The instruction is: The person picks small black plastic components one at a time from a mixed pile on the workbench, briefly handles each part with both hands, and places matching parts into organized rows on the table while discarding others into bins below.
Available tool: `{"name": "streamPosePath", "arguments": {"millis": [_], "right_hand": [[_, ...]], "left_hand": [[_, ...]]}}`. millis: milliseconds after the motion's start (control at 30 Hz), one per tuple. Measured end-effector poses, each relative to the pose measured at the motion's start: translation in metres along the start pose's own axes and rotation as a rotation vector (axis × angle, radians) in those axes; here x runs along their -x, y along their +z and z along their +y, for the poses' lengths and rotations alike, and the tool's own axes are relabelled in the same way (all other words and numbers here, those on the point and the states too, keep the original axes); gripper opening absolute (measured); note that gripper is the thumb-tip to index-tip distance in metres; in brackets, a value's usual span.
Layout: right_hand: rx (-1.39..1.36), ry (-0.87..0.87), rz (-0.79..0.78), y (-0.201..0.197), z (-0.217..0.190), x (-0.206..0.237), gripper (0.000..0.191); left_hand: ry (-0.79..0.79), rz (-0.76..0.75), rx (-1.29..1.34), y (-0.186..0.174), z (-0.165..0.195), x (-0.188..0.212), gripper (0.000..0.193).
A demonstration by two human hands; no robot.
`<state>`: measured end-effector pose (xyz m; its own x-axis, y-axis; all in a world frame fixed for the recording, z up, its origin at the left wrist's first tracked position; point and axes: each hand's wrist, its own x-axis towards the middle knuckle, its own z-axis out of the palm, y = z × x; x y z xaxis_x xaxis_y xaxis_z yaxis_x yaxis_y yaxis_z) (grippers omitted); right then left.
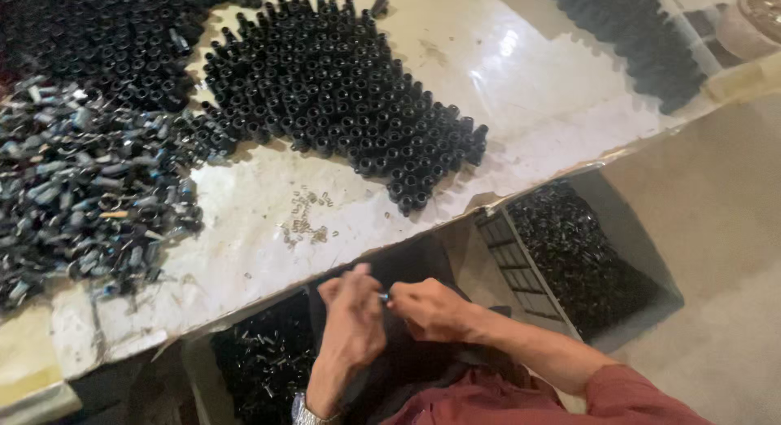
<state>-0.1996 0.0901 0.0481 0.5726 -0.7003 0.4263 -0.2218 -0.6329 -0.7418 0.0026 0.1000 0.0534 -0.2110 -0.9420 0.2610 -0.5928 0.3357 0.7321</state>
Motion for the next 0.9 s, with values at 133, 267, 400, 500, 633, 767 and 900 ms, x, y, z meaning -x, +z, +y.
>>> {"name": "streamPosePath", "arguments": {"millis": [133,267,400,500,633,767,900], "right_hand": [[-0.774,0.448,0.017,-0.005,-0.012,-0.009,0.019],[-1.257,0.93,0.147,-0.001,-0.021,-0.026,0.021],[-0.653,0.607,-0.181,0.002,-0.024,-0.072,0.028],[0.097,0.089,-0.036,0.012,-0.028,-0.113,0.025],[0.607,-0.087,-0.006,0.022,-0.033,-0.154,0.043],[0.63,-0.12,-0.034,0.027,-0.032,-0.161,0.048],[0.48,-0.083,0.062,0.032,-0.019,-0.156,0.024]], "left_hand": [[0.172,-0.155,0.061,-0.009,0.008,-0.01,0.06],[0.061,-0.129,0.315,-0.029,0.01,-0.006,0.073],[-0.294,-0.073,0.801,-0.093,-0.01,0.023,0.078],[-0.576,-0.146,0.299,-0.148,-0.029,0.053,0.063],[-0.193,0.09,-0.663,-0.16,-0.025,0.062,0.03],[-0.171,0.354,-0.47,-0.161,-0.046,-0.001,0.024],[-0.025,0.473,-0.855,-0.179,-0.107,-0.065,0.041]]}}
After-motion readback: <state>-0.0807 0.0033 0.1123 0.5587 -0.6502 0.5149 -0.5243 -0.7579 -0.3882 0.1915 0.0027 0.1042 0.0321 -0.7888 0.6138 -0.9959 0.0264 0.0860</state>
